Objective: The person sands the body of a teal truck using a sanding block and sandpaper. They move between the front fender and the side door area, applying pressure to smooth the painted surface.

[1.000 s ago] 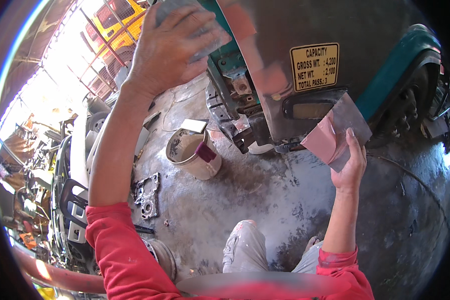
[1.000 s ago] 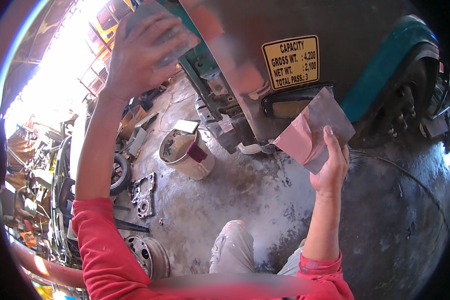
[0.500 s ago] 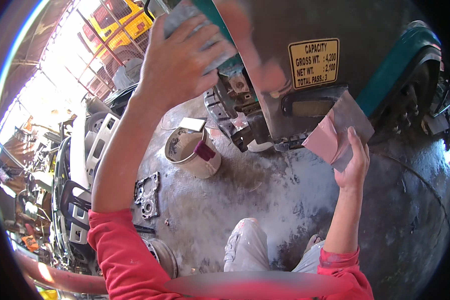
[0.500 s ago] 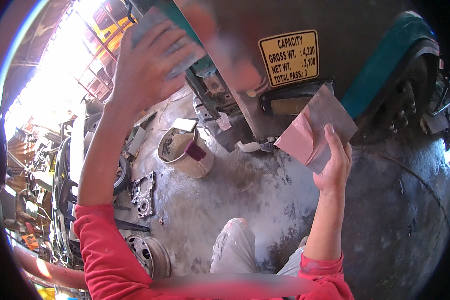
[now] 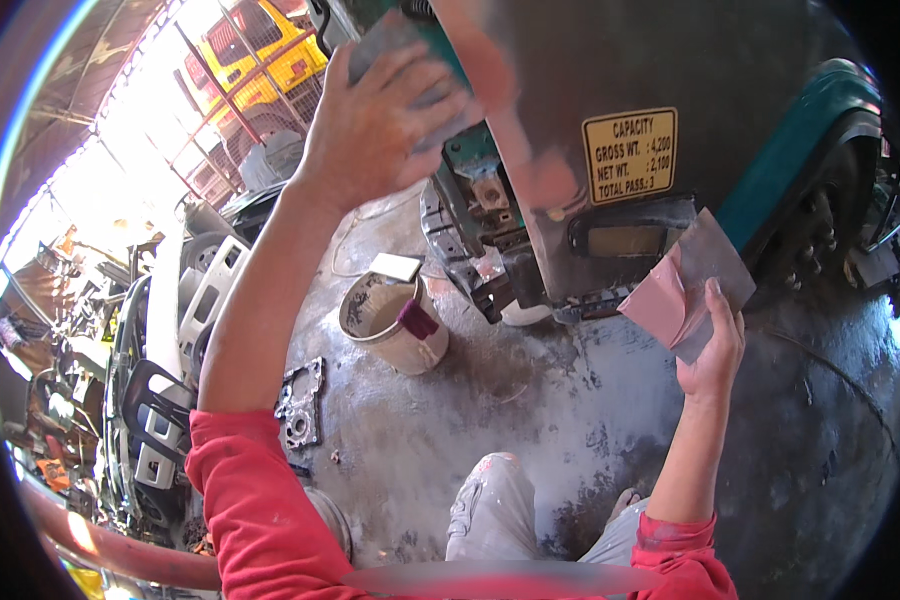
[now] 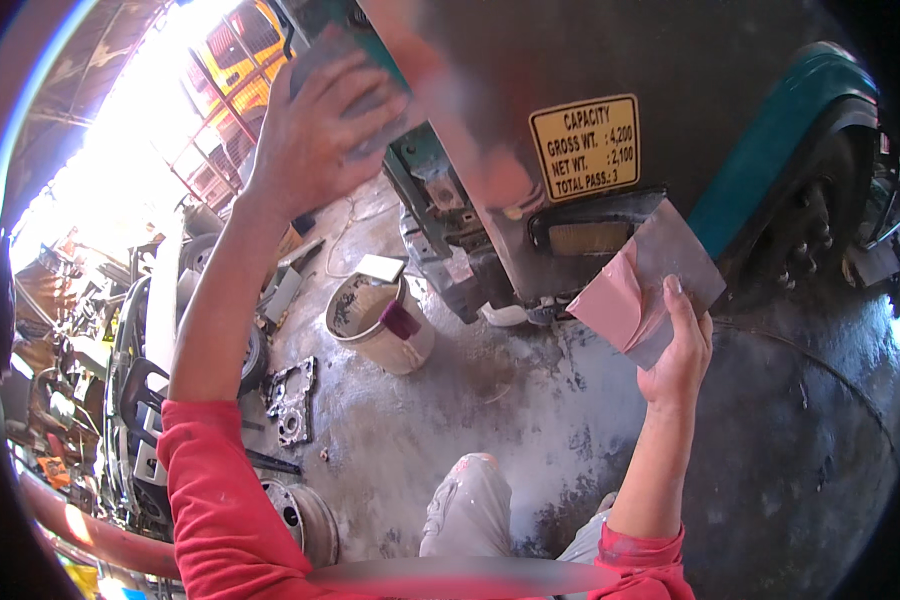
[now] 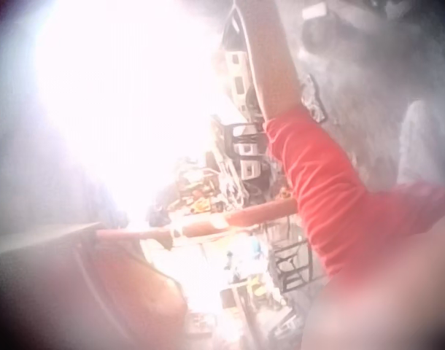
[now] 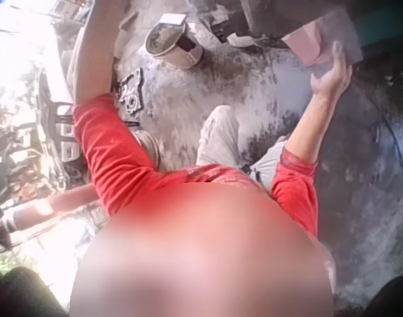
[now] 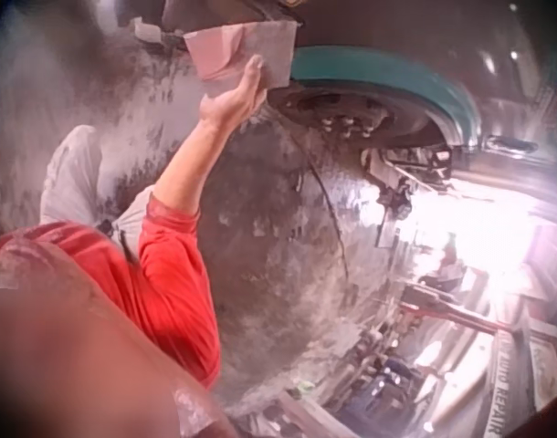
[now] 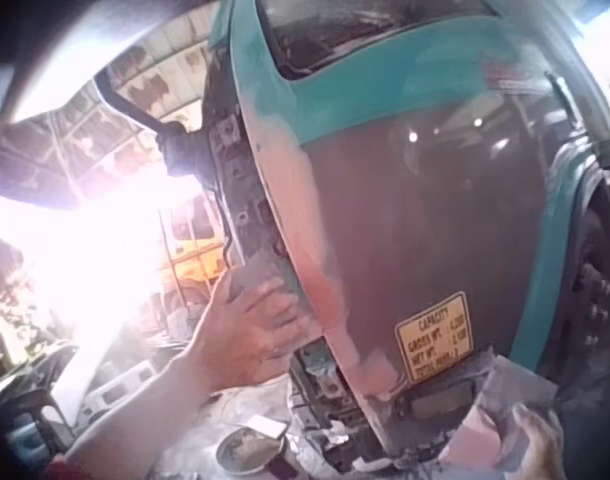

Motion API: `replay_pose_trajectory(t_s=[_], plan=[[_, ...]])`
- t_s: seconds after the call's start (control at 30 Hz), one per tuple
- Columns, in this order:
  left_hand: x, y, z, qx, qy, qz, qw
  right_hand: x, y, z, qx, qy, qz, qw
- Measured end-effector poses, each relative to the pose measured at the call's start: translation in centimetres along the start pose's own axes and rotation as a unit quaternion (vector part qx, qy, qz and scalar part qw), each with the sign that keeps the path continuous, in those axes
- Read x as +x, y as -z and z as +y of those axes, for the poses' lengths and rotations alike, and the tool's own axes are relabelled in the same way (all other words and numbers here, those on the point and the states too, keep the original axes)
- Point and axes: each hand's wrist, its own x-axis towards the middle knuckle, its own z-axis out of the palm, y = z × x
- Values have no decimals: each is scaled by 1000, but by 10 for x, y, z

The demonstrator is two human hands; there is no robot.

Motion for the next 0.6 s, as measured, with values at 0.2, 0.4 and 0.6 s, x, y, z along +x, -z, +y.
replay_pose_trajectory(t_s=[0.2,0.4,0.6], plan=[[17,35,-31,-6,65,79,995,2,-6,-10,91,-15,8,996],[67,34,-27,16,129,87,988,-2,-14,-6,87,-44,-4,995],[31,-9,42,-2,77,64,995,-1,-15,0,88,-33,-11,996]])
